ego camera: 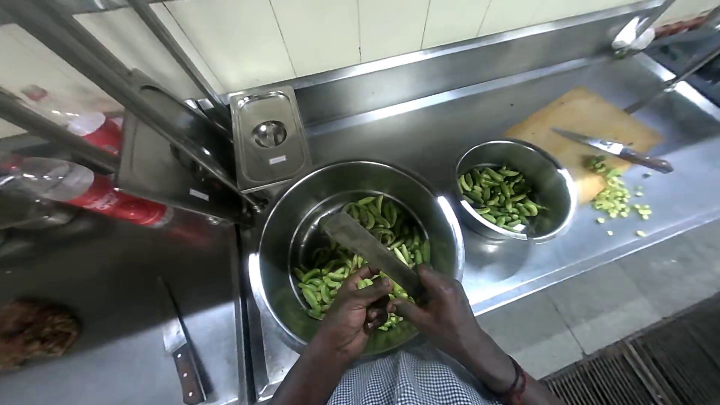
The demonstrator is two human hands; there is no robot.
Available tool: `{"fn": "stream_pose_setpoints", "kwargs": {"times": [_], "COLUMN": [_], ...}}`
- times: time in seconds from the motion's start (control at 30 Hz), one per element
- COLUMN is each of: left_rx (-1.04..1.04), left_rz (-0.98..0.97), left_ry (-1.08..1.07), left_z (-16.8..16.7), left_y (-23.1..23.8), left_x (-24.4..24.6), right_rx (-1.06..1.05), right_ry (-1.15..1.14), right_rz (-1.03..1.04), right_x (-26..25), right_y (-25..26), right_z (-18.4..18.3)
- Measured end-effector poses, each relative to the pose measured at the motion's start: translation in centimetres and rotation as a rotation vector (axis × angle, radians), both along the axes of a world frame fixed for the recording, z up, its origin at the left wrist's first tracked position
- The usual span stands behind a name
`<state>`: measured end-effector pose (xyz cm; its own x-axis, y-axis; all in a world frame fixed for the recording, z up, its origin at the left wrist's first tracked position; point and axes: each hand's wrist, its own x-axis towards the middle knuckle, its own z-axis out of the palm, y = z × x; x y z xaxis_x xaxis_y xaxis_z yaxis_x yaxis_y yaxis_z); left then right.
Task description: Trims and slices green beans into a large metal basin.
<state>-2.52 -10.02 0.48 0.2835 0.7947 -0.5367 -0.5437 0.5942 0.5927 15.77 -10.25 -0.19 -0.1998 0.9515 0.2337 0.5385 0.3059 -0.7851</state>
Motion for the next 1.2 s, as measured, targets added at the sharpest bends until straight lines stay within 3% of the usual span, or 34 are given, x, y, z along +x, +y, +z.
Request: {"fn": "stream_pose_setpoints", "kwargs": {"times": [0.37, 0.53, 0.63, 0.77, 0.87, 0.93, 1.03, 1.2], "left_rx": [0.016, -0.016, 0.085, 0.355, 0.596, 0.624, 0.58, 0.573], "left_rz": [0.055, 0.284, 0.314, -0.001, -0.44, -0.763, -1.064, -1.106], "left_ry": [0.021, 0.018, -0.027, 0.593, 1.239, 1.567, 1.7, 1.685], "left_z": [0.1, 1.2, 1.8, -0.1, -1.4, -2.2, -4.4, -5.0], "left_y": [-0.1, 1.4, 1.8, 1.4, 2.1, 2.6, 2.7, 3.0], "left_x": [0.0, -1.6, -3.2, -4.7, -4.5, -3.1, -2.0, -1.9], "right_rx": [0.083, 0.062, 0.083, 0.028, -0.031, -0.029, -0.025, -0.027], "right_ry": [-0.077, 0.005, -0.002, -0.054, -0.058, -0.063, -0.062, -0.054], "right_rz": [0.036, 0.002, -0.033, -0.083, -0.101, -0.108, -0.122, -0.127], "right_x": [-0.1, 0.8, 1.5, 1.5, 1.5, 1.5, 1.5, 1.6], "right_y": [-0.1, 0.0, 0.2, 0.4, 0.5, 0.6, 0.7, 0.7], "right_z": [-0.2, -0.4, -0.2, -0.1, -0.1, 0.0, 0.0, -0.1]}}
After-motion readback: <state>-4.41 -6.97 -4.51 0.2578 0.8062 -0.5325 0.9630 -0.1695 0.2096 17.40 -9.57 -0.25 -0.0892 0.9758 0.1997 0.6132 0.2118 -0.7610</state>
